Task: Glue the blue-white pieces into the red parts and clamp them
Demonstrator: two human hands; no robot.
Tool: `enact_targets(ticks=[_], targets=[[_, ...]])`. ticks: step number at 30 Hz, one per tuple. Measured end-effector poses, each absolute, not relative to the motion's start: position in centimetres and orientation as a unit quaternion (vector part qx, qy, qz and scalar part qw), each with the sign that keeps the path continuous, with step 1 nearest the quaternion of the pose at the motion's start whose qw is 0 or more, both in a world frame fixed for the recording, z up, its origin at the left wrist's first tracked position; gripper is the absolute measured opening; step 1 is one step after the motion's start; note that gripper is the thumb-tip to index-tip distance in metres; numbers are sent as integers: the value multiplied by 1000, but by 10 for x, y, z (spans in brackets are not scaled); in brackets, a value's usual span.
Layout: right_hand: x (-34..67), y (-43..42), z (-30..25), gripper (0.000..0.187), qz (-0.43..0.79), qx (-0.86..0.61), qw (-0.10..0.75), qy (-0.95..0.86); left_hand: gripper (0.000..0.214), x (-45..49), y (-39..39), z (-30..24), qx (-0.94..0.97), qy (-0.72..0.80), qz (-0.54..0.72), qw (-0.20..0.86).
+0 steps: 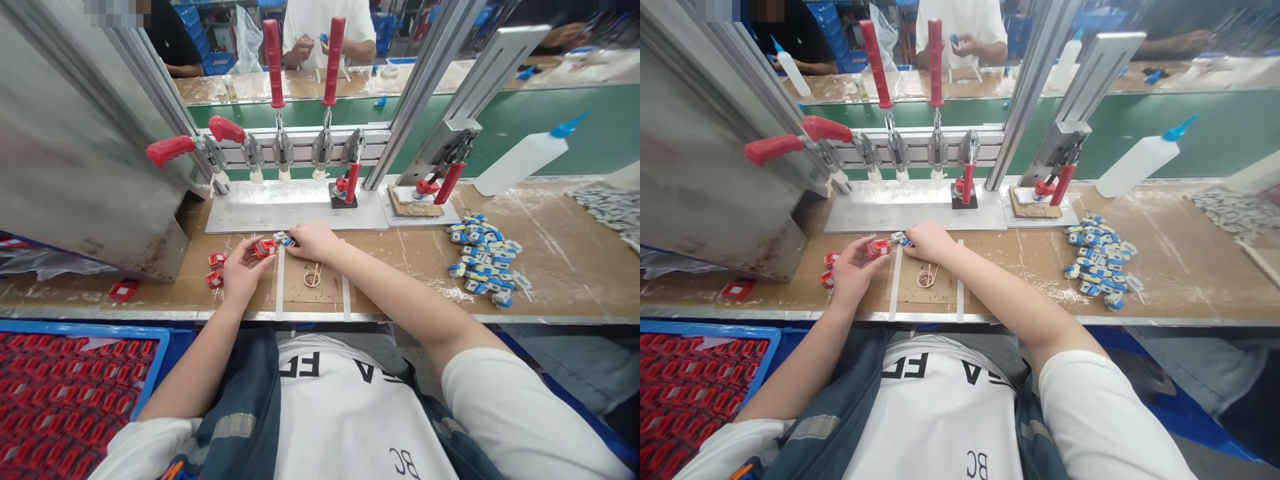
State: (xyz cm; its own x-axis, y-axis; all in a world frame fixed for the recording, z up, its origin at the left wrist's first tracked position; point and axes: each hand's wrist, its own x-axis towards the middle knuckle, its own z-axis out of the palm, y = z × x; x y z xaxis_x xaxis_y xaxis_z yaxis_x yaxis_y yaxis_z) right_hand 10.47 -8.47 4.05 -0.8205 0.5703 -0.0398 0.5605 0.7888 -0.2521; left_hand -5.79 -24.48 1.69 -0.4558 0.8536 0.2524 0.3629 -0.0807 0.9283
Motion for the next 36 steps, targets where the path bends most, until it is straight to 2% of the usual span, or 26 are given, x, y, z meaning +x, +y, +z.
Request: enact_targets(ticks=[3, 6, 9, 21, 24, 29, 32, 36], targets=[[119, -81, 48, 26, 185, -284, 67, -939, 54, -56, -243, 25, 467, 607, 589, 256], [146, -84, 58, 31, 315, -218, 194, -903, 55, -49, -243, 38, 476, 568, 594, 313], [173, -96, 68, 38, 364, -152, 270, -879, 59, -37, -242, 50, 486, 539, 588, 356], [229, -129, 78, 40, 342, -191, 315, -864, 60, 6, -228, 69, 567, 502, 552, 348], [234, -138, 73, 40, 383, -225, 338, -830, 52, 12, -229, 71, 606, 504, 554, 267], [227, -157, 66, 44, 535, -290, 355, -710, 31, 10, -227, 73, 739, 440, 510, -16], [223, -162, 70, 48, 609, -301, 332, -654, 40, 3, -224, 74, 803, 360, 455, -132], [226, -159, 77, 55, 683, -292, 297, -600, 62, -2, -220, 80, 849, 298, 381, -213]])
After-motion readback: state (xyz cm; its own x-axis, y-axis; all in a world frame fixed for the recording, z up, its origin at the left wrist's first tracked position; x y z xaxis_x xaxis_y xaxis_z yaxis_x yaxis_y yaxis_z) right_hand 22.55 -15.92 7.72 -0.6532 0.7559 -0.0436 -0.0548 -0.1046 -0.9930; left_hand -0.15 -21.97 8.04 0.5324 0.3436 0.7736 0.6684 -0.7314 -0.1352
